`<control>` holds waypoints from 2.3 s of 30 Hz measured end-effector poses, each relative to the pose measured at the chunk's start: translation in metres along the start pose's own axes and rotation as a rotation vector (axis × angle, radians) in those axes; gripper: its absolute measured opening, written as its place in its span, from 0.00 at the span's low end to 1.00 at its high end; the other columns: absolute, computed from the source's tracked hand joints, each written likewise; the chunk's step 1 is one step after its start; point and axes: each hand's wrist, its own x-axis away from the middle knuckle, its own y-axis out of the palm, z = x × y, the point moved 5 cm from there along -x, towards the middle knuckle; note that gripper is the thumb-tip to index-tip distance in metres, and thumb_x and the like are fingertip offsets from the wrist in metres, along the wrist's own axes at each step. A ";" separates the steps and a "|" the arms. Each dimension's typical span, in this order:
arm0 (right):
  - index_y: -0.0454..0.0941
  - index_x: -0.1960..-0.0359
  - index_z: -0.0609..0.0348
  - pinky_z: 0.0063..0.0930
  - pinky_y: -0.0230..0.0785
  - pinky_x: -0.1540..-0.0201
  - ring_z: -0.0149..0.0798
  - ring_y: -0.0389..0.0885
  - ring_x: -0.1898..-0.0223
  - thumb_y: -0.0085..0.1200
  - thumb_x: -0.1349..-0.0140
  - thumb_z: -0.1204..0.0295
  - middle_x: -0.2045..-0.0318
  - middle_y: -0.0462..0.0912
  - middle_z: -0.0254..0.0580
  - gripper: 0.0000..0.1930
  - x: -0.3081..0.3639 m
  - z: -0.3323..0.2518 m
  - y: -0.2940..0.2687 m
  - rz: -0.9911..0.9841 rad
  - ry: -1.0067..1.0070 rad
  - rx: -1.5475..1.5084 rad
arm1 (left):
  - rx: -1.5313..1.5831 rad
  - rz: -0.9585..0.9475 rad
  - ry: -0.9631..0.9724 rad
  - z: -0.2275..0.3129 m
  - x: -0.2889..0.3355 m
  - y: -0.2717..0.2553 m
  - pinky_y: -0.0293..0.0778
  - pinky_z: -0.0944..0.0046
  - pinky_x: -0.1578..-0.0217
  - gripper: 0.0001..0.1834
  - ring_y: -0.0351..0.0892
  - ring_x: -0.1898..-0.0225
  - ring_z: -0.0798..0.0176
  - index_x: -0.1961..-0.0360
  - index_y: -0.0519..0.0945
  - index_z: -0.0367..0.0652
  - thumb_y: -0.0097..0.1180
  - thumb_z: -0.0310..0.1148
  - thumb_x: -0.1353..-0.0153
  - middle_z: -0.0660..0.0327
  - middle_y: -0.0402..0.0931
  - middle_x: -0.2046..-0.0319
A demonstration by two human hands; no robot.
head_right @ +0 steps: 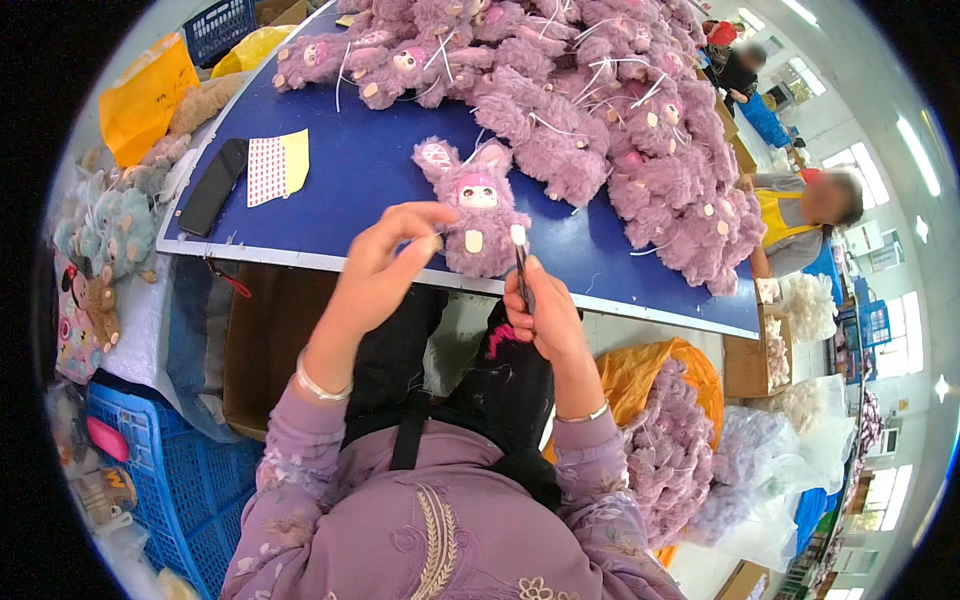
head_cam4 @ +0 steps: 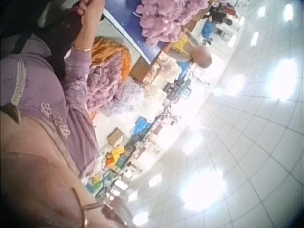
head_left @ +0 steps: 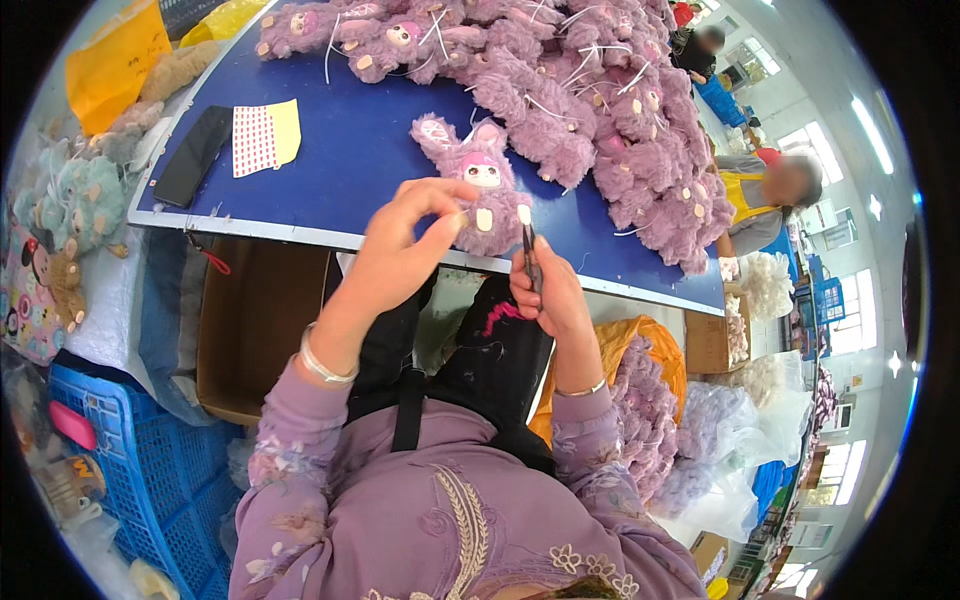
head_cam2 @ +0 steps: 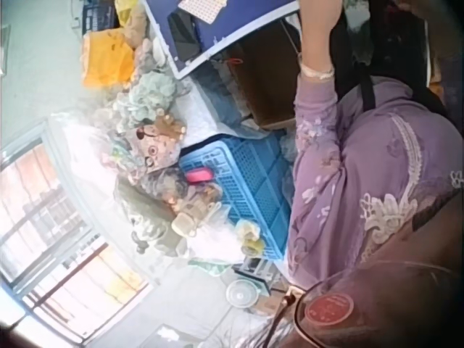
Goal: The person trims loose threads and excess fabric from purple stuffed bunny toys using small scissors. They handle each toy individually, cutting stray threads and then placing the finished items into a pile on the table.
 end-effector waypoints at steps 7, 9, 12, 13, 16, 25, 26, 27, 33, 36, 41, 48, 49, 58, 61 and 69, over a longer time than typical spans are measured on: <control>0.72 0.65 0.61 0.17 0.49 0.84 0.21 0.56 0.85 0.36 0.28 0.49 0.81 0.64 0.27 0.25 0.018 0.007 -0.007 0.010 -0.048 0.128 | -0.321 -0.436 -0.315 0.015 0.046 -0.005 0.71 0.64 0.73 0.08 0.74 0.80 0.62 0.73 0.80 0.38 0.56 0.31 0.42 0.57 0.79 0.79; 0.72 0.65 0.61 0.17 0.47 0.83 0.20 0.55 0.85 0.37 0.28 0.48 0.80 0.64 0.27 0.25 0.019 0.007 0.000 -0.006 -0.052 0.142 | -0.404 -0.198 -0.356 0.028 0.021 -0.010 0.69 0.68 0.72 0.12 0.70 0.76 0.72 0.57 0.80 0.39 0.58 0.27 0.44 0.60 0.79 0.66; 0.73 0.67 0.61 0.17 0.47 0.83 0.20 0.55 0.85 0.38 0.28 0.50 0.81 0.64 0.26 0.24 0.010 0.012 0.002 -0.025 -0.109 0.151 | -0.440 -0.289 -0.080 0.011 0.003 0.019 0.73 0.62 0.63 0.23 0.76 0.63 0.58 0.46 0.74 0.44 0.58 0.27 0.46 0.56 0.73 0.49; 0.73 0.67 0.61 0.17 0.47 0.83 0.20 0.55 0.85 0.38 0.28 0.50 0.81 0.64 0.26 0.24 0.005 0.010 0.000 -0.019 -0.131 0.156 | -0.516 -0.322 0.028 0.000 0.000 0.028 0.75 0.58 0.59 0.24 0.77 0.56 0.51 0.45 0.72 0.46 0.58 0.28 0.46 0.56 0.70 0.45; 0.73 0.67 0.62 0.18 0.46 0.85 0.22 0.54 0.86 0.39 0.29 0.51 0.83 0.62 0.27 0.24 -0.006 0.007 -0.001 0.038 -0.177 0.173 | -0.511 -0.395 0.018 -0.023 -0.006 0.038 0.74 0.57 0.54 0.25 0.75 0.51 0.47 0.45 0.72 0.46 0.56 0.25 0.47 0.57 0.70 0.45; 0.74 0.74 0.62 0.21 0.50 0.83 0.23 0.57 0.85 0.38 0.29 0.50 0.86 0.62 0.26 0.27 -0.036 -0.003 0.002 0.025 -0.278 0.171 | -0.526 -0.268 0.014 -0.033 -0.009 0.051 0.67 0.59 0.45 0.34 0.71 0.44 0.48 0.38 0.64 0.36 0.55 0.17 0.49 0.47 0.68 0.44; 0.74 0.74 0.63 0.21 0.50 0.83 0.23 0.58 0.85 0.38 0.29 0.50 0.86 0.63 0.27 0.27 -0.036 -0.003 0.001 0.010 -0.284 0.174 | -0.500 -0.282 -0.050 -0.037 -0.010 0.050 0.65 0.58 0.42 0.32 0.69 0.42 0.47 0.39 0.65 0.34 0.55 0.18 0.47 0.45 0.68 0.43; 0.75 0.74 0.63 0.21 0.50 0.83 0.23 0.58 0.85 0.38 0.29 0.50 0.86 0.63 0.27 0.27 -0.036 -0.002 0.000 0.019 -0.278 0.180 | -0.462 -0.279 -0.097 -0.040 -0.009 0.049 0.65 0.58 0.42 0.31 0.70 0.42 0.47 0.39 0.65 0.34 0.55 0.18 0.47 0.45 0.69 0.43; 0.74 0.69 0.62 0.18 0.45 0.85 0.20 0.53 0.86 0.36 0.29 0.48 0.84 0.58 0.23 0.27 -0.028 -0.001 0.002 0.022 -0.240 0.173 | -0.344 -0.242 -0.156 -0.041 -0.005 0.048 0.70 0.61 0.52 0.27 0.75 0.51 0.51 0.42 0.69 0.36 0.55 0.20 0.47 0.49 0.72 0.51; 0.74 0.68 0.62 0.18 0.45 0.86 0.21 0.53 0.87 0.36 0.28 0.48 0.84 0.59 0.24 0.27 -0.031 0.001 0.000 0.003 -0.228 0.159 | -0.303 -0.237 -0.179 -0.036 -0.007 0.046 0.70 0.68 0.59 0.26 0.74 0.60 0.63 0.43 0.70 0.37 0.55 0.19 0.46 0.56 0.72 0.54; 0.74 0.73 0.62 0.20 0.50 0.83 0.23 0.58 0.85 0.38 0.30 0.48 0.85 0.63 0.25 0.27 -0.027 -0.004 0.003 0.044 -0.197 0.130 | -0.010 -0.022 -0.188 -0.010 -0.004 0.030 0.66 0.74 0.65 0.19 0.67 0.67 0.74 0.49 0.75 0.34 0.52 0.18 0.43 0.64 0.70 0.56; 0.76 0.69 0.63 0.19 0.44 0.85 0.21 0.53 0.87 0.39 0.29 0.50 0.84 0.61 0.23 0.26 -0.030 0.001 -0.003 0.041 -0.195 0.134 | 0.782 -0.381 0.485 0.195 -0.013 0.054 0.62 0.62 0.68 0.23 0.63 0.61 0.58 0.70 0.80 0.46 0.50 0.55 0.36 0.61 0.75 0.65; 0.75 0.69 0.63 0.18 0.44 0.86 0.21 0.54 0.87 0.38 0.29 0.51 0.84 0.61 0.24 0.26 -0.027 0.000 -0.002 0.048 -0.195 0.127 | 0.840 -0.431 0.550 0.196 -0.013 0.053 0.61 0.61 0.64 0.24 0.63 0.58 0.58 0.67 0.82 0.44 0.49 0.56 0.36 0.60 0.78 0.63; 0.73 0.71 0.61 0.19 0.47 0.86 0.21 0.56 0.87 0.39 0.29 0.51 0.85 0.62 0.24 0.25 -0.027 0.000 0.000 0.033 -0.211 0.143 | 1.019 -0.564 0.796 0.209 -0.014 0.059 0.58 0.55 0.60 0.29 0.62 0.55 0.56 0.63 0.85 0.45 0.47 0.60 0.37 0.55 0.79 0.59; 0.73 0.71 0.61 0.19 0.48 0.86 0.21 0.57 0.87 0.39 0.29 0.51 0.85 0.62 0.24 0.25 -0.029 0.000 0.002 0.037 -0.218 0.160 | 1.016 -0.570 0.703 0.213 -0.010 0.060 0.57 0.55 0.60 0.26 0.61 0.54 0.57 0.63 0.84 0.49 0.51 0.61 0.40 0.56 0.76 0.55; 0.73 0.70 0.62 0.19 0.46 0.87 0.22 0.56 0.88 0.38 0.29 0.50 0.86 0.62 0.26 0.25 -0.029 -0.002 0.004 0.045 -0.236 0.164 | 0.701 0.069 0.098 0.145 -0.031 0.012 0.57 0.59 0.58 0.18 0.59 0.61 0.61 0.70 0.77 0.44 0.47 0.48 0.36 0.63 0.62 0.65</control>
